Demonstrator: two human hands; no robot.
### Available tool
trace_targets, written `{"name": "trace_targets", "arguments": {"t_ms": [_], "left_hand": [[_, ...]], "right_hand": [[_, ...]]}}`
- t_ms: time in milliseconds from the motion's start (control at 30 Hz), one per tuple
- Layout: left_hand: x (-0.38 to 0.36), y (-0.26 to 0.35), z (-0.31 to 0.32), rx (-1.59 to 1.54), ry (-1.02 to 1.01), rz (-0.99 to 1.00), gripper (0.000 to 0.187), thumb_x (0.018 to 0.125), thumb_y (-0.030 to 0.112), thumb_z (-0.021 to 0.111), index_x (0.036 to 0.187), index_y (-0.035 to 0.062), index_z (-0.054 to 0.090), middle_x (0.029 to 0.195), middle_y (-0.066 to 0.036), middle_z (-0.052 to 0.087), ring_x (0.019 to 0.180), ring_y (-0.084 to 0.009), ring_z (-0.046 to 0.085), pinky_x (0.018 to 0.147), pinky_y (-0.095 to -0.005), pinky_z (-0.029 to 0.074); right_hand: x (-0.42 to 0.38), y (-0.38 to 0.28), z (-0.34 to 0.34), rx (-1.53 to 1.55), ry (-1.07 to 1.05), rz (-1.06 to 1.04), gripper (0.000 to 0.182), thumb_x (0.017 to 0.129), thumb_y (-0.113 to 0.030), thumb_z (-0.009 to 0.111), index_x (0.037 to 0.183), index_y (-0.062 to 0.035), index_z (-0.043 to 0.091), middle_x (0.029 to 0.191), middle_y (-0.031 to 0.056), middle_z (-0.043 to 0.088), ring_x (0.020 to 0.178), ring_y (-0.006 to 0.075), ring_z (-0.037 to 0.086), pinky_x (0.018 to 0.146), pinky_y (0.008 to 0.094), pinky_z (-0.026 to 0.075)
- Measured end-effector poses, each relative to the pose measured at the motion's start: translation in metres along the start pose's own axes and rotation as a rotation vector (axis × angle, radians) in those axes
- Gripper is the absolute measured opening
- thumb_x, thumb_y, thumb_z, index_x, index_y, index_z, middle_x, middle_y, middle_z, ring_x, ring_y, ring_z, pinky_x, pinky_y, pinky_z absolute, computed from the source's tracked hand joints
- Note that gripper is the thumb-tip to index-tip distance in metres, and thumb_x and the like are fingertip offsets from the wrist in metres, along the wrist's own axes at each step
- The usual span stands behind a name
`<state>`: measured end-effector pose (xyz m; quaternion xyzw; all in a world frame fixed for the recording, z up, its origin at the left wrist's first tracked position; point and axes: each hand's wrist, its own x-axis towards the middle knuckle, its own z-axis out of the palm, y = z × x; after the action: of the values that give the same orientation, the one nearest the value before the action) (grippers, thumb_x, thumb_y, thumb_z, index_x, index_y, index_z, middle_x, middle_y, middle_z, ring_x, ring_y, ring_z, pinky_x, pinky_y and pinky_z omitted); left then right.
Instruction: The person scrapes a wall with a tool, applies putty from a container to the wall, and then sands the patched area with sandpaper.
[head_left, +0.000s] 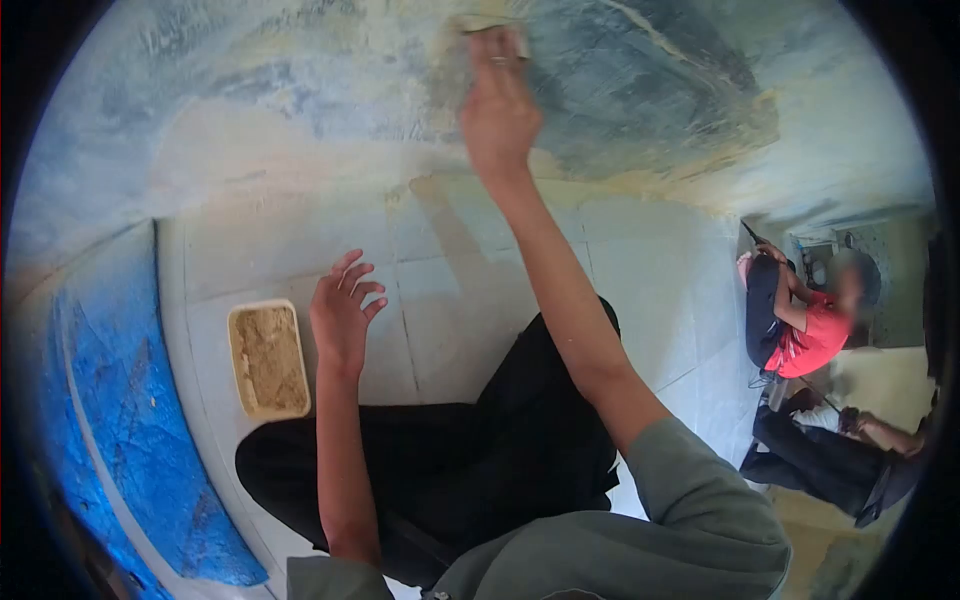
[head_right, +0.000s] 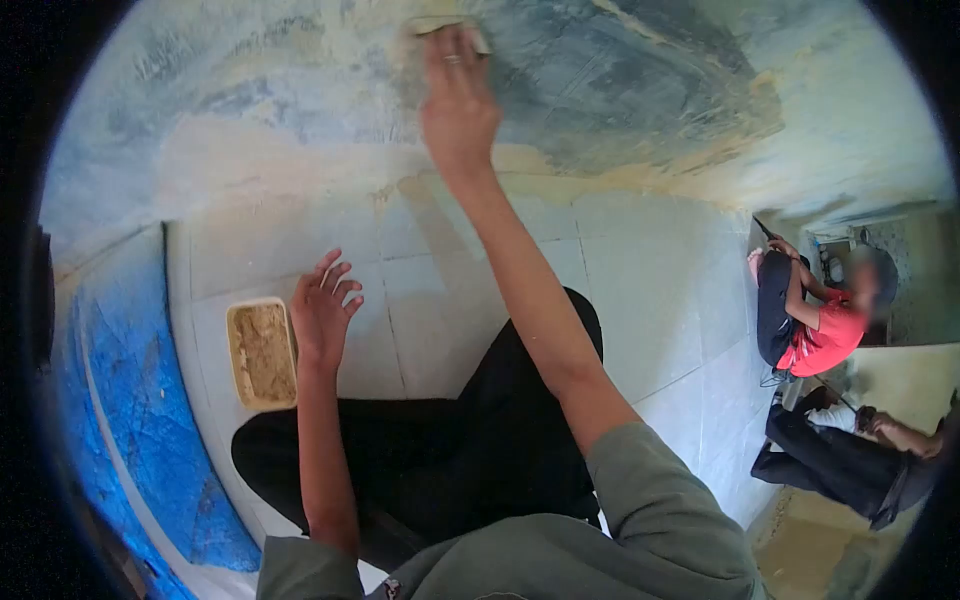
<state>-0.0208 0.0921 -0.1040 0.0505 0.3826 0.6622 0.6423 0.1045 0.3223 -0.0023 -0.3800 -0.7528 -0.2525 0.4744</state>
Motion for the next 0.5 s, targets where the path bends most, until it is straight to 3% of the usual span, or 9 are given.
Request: {"name": "trace_targets", "arguments": {"t_ms": [33,100,167,233,367,433,500], "left_hand": [[0.001,-0.002,0.002,-0.008,-0.019,-0.003,0.046,0.094,0.029,0.039,0.13,0.0028,0.049,0.105,-0.007,0.056,0.087,-0.0187,0.056,0.077,-0.0318,0.047],[-0.002,-0.007,-0.004,-0.011,-0.026,0.009,0.047,0.094,0.03,0.039,0.131,0.002,0.048,0.108,-0.008,0.057,0.089,-0.019,0.056,0.079,-0.0323,0.047],[0.0,-0.004,-0.007,0.035,-0.029,0.041,0.047,0.094,0.031,0.039,0.13,0.0014,0.048,0.108,-0.009,0.057,0.089,-0.0193,0.056,0.08,-0.0333,0.047],[-0.002,-0.001,-0.007,0.063,-0.002,0.048,0.047,0.094,0.031,0.039,0.129,0.0012,0.049,0.108,-0.009,0.057,0.088,-0.0194,0.056,0.08,-0.0338,0.047],[0.0,-0.005,0.001,0.056,-0.031,-0.001,0.046,0.093,0.03,0.04,0.127,0.0012,0.051,0.106,-0.009,0.056,0.087,-0.0189,0.056,0.079,-0.0336,0.047],[0.002,-0.007,0.004,0.05,-0.028,-0.037,0.046,0.092,0.03,0.04,0.126,0.0012,0.051,0.106,-0.009,0.056,0.087,-0.0186,0.056,0.079,-0.0332,0.048],[0.0,-0.008,0.002,0.048,-0.027,-0.044,0.046,0.092,0.03,0.039,0.125,0.0015,0.051,0.106,-0.009,0.056,0.086,-0.0184,0.056,0.078,-0.0331,0.048]], "right_hand": [[-0.003,0.002,0.005,0.021,-0.027,0.001,0.054,0.077,0.001,0.056,0.129,-0.0129,0.058,0.125,0.0112,0.061,0.118,0.0264,0.057,0.094,0.0357,0.049],[-0.015,-0.001,0.016,0.151,-0.102,-0.093,0.057,0.084,-0.018,0.06,0.138,-0.0103,0.047,0.135,0.0145,0.054,0.13,0.0302,0.047,0.104,0.0502,0.039],[0.008,-0.019,-0.012,0.094,-0.063,-0.151,0.039,0.084,-0.006,0.057,0.123,-0.0014,0.056,0.122,0.0155,0.06,0.107,0.0336,0.06,0.087,0.0379,0.048],[0.003,-0.016,-0.009,0.081,-0.084,-0.009,0.06,0.088,-0.011,0.054,0.143,0.0002,0.036,0.142,0.0192,0.044,0.127,0.0354,0.047,0.103,0.0416,0.039],[-0.015,-0.032,0.012,0.007,-0.032,-0.127,0.064,0.089,-0.017,0.054,0.146,-0.0005,0.03,0.148,0.022,0.034,0.137,0.0377,0.033,0.11,0.0485,0.029],[-0.022,-0.04,0.01,0.084,-0.34,-0.142,0.069,0.089,-0.022,0.056,0.147,-0.0011,0.027,0.153,0.022,0.023,0.143,0.0376,0.018,0.113,0.056,0.017],[-0.012,-0.029,0.008,-0.011,-0.296,-0.086,0.072,0.088,-0.026,0.058,0.148,-0.0013,0.026,0.154,0.0214,0.022,0.144,0.0366,0.017,0.113,0.0572,0.015]]}}
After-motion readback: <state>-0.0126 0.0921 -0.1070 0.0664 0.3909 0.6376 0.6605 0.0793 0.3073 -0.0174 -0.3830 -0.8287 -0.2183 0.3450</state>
